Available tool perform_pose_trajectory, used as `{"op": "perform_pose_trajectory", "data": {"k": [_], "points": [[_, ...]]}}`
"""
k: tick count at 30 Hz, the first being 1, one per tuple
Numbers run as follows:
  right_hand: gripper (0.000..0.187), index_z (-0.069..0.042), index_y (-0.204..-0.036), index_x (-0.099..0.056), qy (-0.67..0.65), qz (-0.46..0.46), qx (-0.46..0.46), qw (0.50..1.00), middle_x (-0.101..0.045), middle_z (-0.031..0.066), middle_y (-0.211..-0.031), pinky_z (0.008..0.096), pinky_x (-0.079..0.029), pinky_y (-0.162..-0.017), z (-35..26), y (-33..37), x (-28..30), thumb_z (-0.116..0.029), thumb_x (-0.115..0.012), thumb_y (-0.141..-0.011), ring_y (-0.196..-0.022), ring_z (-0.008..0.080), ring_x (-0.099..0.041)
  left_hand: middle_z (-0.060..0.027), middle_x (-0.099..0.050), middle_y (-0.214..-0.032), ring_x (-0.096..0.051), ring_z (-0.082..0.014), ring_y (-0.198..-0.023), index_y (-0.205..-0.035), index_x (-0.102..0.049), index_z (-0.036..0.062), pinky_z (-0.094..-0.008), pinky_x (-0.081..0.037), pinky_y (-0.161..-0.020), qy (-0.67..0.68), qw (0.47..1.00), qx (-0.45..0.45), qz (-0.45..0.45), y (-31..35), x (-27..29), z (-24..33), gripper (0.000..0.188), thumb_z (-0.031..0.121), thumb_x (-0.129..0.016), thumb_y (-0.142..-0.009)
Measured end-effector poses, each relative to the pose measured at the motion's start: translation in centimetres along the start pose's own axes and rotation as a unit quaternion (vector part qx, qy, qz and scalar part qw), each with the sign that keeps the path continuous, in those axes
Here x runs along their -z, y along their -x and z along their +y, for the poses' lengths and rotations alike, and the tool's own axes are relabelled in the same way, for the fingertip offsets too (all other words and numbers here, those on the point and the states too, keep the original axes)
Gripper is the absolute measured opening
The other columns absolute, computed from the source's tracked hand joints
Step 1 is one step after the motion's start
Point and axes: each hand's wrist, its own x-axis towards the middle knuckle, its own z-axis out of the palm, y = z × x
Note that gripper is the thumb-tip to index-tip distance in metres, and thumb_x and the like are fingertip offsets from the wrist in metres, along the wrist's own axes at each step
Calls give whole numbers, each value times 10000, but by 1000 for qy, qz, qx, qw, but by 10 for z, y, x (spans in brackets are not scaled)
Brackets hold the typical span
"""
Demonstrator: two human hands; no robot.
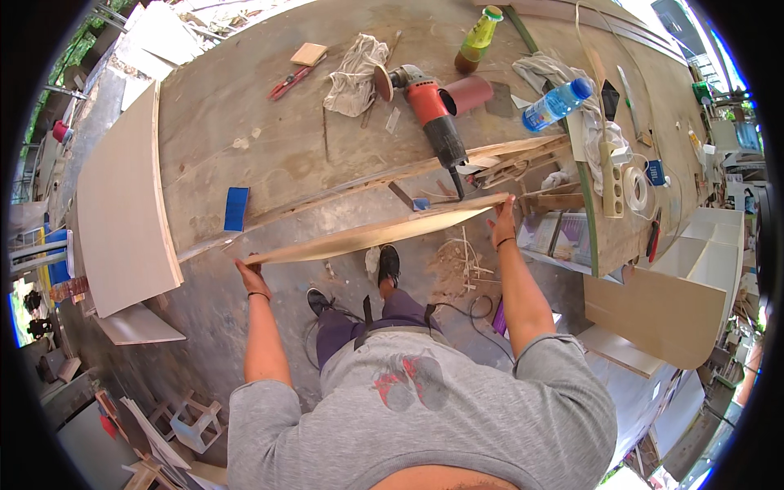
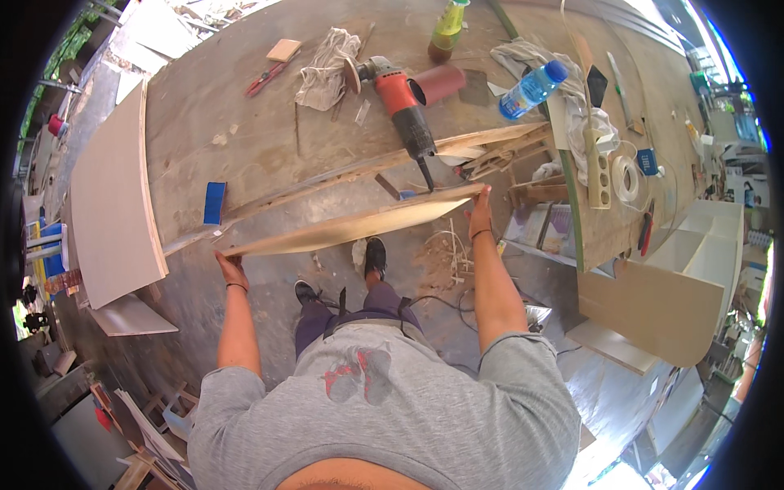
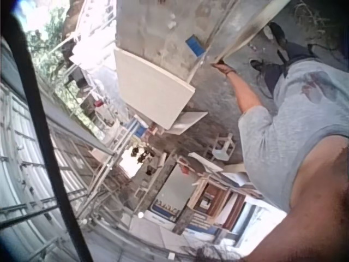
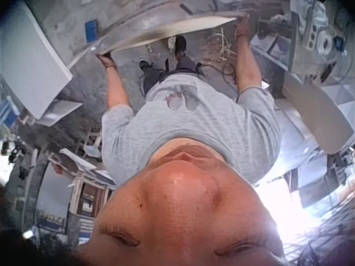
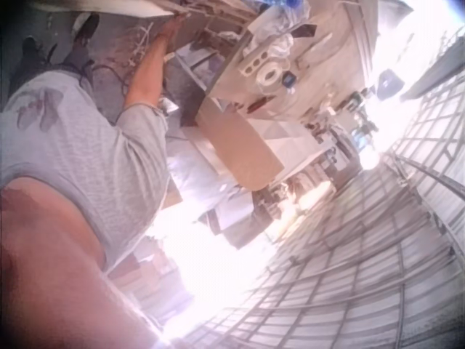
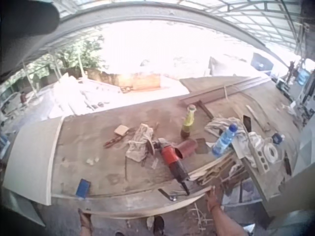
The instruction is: The person picks up and turns over different wood panels on a workbench, then uses a cloth to wipe down the surface of a large white panel.
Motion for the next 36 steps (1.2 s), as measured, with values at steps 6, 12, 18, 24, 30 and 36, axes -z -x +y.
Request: {"op": "perform_pose_trajectory", "data": {"k": [6, 12, 18, 24, 30, 36], "points": [[848, -188, -1382, -344, 23, -3, -19, 1000, -348, -24, -1418, 406, -274, -917, -13, -28, -5, -779, -294, -778, -1295, 143, -306, -108, -312, -1422, -298, -226, -1301, -1401, -249, 54, -370, -77, -1097, 27, 999, 14, -45, -25, -20, 8, 808, 663, -283, -871], [853, -150, -1411, -294, 121, -5, -22, 992, -343, 36, -1424, 462, -318, -923, -32, -56, -27, -746, -294, -801, -1289, 215, -327, -110, -314, -1419, -316, -235, -1291, -1405, -239, 64, -357, -140, -1083, 52, 998, -34, 3, -48, -25, 16, 780, 629, -341, -876], [777, -133, -1400, -311, 128, 68, -78, 986, -380, 102, -1389, 430, -358, -940, -36, -70, -29, -686, -263, -857, -1223, 288, -390, -96, -327, -1402, -342, -197, -1266, -1394, -262, 51, -308, -235, -1049, 18, 997, -61, -41, -32, -51, 34, 735, 551, -433, -884], [794, -158, -1424, -252, -17, 114, -49, 992, -281, 93, -1450, 468, -344, -936, -33, 0, -43, -700, -283, -844, -1279, 267, -332, -98, -298, -1430, -301, -202, -1297, -1388, -263, -16, -307, -190, -1074, -1, 994, -76, -75, -15, -49, 45, 730, 498, -435, -899], [806, -158, -1439, -193, -55, 86, -40, 994, -202, 101, -1489, 500, -282, -983, 33, 95, -17, -686, -323, -844, -1342, 276, -251, -91, -383, -1371, -339, -206, -1253, -1328, -378, -9, -317, -201, -1057, -28, 978, -104, -181, -26, -45, 36, 657, 471, -473, -889], [821, -141, -1422, -245, -4, 17, -139, 990, -250, 117, -1469, 543, -296, -967, 106, 182, 11, -693, -358, -825, -1332, 282, -270, -112, -382, -1372, -332, -216, -1271, -1325, -370, -35, -322, -220, -1059, -115, 954, -92, -261, 10, -31, 62, 681, 467, -481, -879]]}}
